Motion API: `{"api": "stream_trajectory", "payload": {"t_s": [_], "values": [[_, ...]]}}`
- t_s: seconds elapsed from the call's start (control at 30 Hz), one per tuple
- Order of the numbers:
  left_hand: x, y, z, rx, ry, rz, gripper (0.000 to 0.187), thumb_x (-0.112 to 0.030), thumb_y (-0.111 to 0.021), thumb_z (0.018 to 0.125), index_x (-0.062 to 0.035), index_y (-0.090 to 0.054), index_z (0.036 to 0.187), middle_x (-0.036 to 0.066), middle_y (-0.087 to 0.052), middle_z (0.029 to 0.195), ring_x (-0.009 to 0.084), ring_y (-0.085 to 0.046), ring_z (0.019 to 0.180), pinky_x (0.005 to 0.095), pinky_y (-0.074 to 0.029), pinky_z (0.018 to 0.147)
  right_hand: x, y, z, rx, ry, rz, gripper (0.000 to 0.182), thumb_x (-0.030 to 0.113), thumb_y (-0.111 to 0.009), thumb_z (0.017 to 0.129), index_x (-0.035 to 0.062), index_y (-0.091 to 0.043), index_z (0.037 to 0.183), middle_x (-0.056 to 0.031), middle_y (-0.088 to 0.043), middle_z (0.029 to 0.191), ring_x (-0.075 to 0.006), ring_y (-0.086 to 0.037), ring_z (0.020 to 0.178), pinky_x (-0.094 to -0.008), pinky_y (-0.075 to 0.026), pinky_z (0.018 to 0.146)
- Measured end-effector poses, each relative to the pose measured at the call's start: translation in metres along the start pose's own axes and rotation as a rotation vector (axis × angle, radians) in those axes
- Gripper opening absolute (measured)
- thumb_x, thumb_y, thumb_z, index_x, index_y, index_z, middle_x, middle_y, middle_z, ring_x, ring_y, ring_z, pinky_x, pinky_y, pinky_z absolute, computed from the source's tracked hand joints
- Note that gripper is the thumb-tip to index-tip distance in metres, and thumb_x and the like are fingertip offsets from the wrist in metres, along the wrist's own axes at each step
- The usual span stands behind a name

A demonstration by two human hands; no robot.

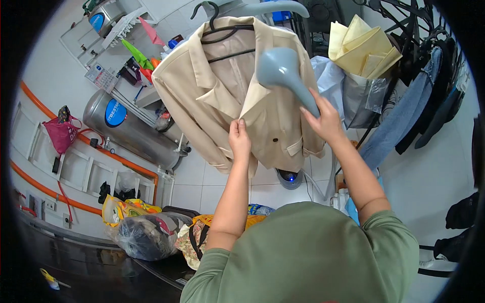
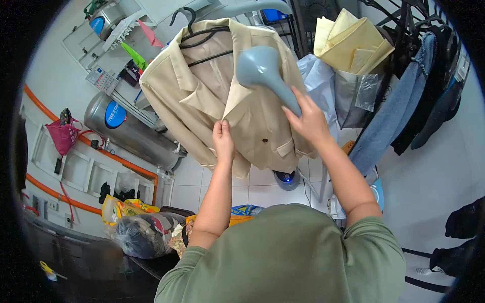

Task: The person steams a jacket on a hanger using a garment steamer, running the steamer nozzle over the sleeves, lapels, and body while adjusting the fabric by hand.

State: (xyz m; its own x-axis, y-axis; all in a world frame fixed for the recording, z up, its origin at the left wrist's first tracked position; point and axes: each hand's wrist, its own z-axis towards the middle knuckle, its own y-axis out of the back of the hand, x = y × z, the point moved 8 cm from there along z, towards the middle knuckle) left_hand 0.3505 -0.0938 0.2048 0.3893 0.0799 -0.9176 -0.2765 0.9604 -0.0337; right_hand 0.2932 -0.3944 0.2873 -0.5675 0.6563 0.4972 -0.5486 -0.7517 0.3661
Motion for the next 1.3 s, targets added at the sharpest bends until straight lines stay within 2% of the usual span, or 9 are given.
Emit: {"api": "stream_trajectory", "payload": {"t_s": [0.1, 0.23, 0.33, 0.53, 0.83, 0.93, 1.03, 1.23, 1.3], "values": [[-0.007, 0.010, 0.003, -0.026, -0.011, 0.033, 0.030, -0.029, -0.049, 0.107, -0.0071, -0.055, 0.087, -0.008, -0.043, 0.076, 0.0041, -0.034, 0.070, 0.0219, -0.032, 0.062, -0.014, -0.008, -0.049, -0.111, -0.062, 0.022, 0.058, 0.023, -0.075, 0.084, 0.0056, -0.055, 0.136, -0.0194, -0.066, 0.102, -0.0384, -0.067, 0.086, -0.0437, -0.055, 0.073], [-0.019, 0.024, 0.007, -0.079, -0.096, 0.061, 0.033, -0.030, -0.049, 0.108, -0.0071, -0.055, 0.085, -0.008, -0.045, 0.075, 0.0037, -0.036, 0.070, 0.0220, -0.033, 0.061, -0.005, -0.033, -0.091, 0.196, -0.046, -0.052, 0.061, 0.021, -0.076, 0.082, 0.0062, -0.054, 0.137, -0.0150, -0.063, 0.093, -0.0367, -0.067, 0.076, -0.0443, -0.055, 0.065], [-0.025, 0.037, 0.005, -0.123, -0.138, 0.118, 0.034, -0.030, -0.050, 0.107, -0.0059, -0.056, 0.084, -0.006, -0.049, 0.075, 0.0039, -0.040, 0.071, 0.0218, -0.036, 0.063, -0.001, -0.041, -0.086, 0.219, 0.004, -0.038, 0.061, 0.021, -0.076, 0.082, 0.0078, -0.054, 0.137, -0.0155, -0.062, 0.093, -0.0373, -0.067, 0.076, -0.0444, -0.055, 0.065], [-0.048, 0.052, 0.000, -0.148, -0.209, 0.203, 0.034, -0.030, -0.053, 0.106, -0.0040, -0.057, 0.086, -0.005, -0.052, 0.076, 0.0043, -0.043, 0.072, 0.0212, -0.039, 0.066, 0.001, -0.017, -0.019, -0.075, 0.012, 0.038, 0.059, 0.022, -0.075, 0.084, 0.0058, -0.054, 0.137, -0.0175, -0.063, 0.097, -0.0396, -0.066, 0.080, -0.0454, -0.055, 0.069], [-0.057, 0.067, 0.006, -0.119, -0.234, 0.286, 0.033, -0.028, -0.055, 0.106, -0.0039, -0.056, 0.083, -0.006, -0.047, 0.072, 0.0047, -0.039, 0.070, 0.0211, -0.037, 0.063, -0.011, -0.049, -0.081, 0.240, -0.031, 0.000, 0.054, 0.025, -0.074, 0.086, 0.0070, -0.056, 0.134, -0.0173, -0.063, 0.099, -0.0396, -0.066, 0.081, -0.0454, -0.055, 0.068], [-0.061, 0.069, 0.006, -0.098, -0.221, 0.397, 0.033, -0.027, -0.055, 0.105, -0.0041, -0.056, 0.082, -0.006, -0.046, 0.072, 0.0049, -0.039, 0.069, 0.0211, -0.036, 0.062, -0.017, -0.043, -0.079, 0.157, -0.036, -0.058, 0.054, 0.025, -0.074, 0.086, 0.0067, -0.056, 0.133, -0.0170, -0.063, 0.098, -0.0394, -0.066, 0.080, -0.0452, -0.055, 0.068], [-0.051, 0.073, 0.012, -0.071, -0.182, 0.384, 0.032, -0.027, -0.057, 0.104, -0.0045, -0.056, 0.083, -0.006, -0.046, 0.072, 0.0052, -0.038, 0.070, 0.0213, -0.035, 0.062, -0.027, -0.043, -0.071, 0.040, -0.035, 0.014, 0.053, 0.026, -0.075, 0.086, 0.0065, -0.057, 0.132, -0.0168, -0.064, 0.098, -0.0396, -0.066, 0.079, -0.0449, -0.055, 0.067], [-0.009, 0.057, 0.007, 0.220, -0.081, 0.280, 0.016, -0.016, -0.072, 0.091, -0.0012, -0.067, 0.096, 0.005, -0.062, 0.081, 0.0119, -0.054, 0.072, 0.0291, -0.047, 0.066, -0.031, -0.075, -0.115, 0.194, -0.143, 0.066, 0.051, 0.027, -0.074, 0.087, 0.0056, -0.057, 0.130, -0.0190, -0.064, 0.100, -0.0398, -0.066, 0.086, -0.0453, -0.054, 0.073], [0.014, 0.060, 0.003, 0.307, -0.112, 0.581, 0.018, -0.013, -0.074, 0.087, -0.0009, -0.067, 0.099, 0.004, -0.062, 0.088, 0.0125, -0.055, 0.078, 0.0300, -0.047, 0.070, -0.036, -0.079, -0.122, 0.212, -0.182, 0.050, 0.052, 0.028, -0.073, 0.087, 0.0065, -0.057, 0.132, -0.0182, -0.064, 0.100, -0.0388, -0.066, 0.087, -0.0454, -0.054, 0.074]]}}
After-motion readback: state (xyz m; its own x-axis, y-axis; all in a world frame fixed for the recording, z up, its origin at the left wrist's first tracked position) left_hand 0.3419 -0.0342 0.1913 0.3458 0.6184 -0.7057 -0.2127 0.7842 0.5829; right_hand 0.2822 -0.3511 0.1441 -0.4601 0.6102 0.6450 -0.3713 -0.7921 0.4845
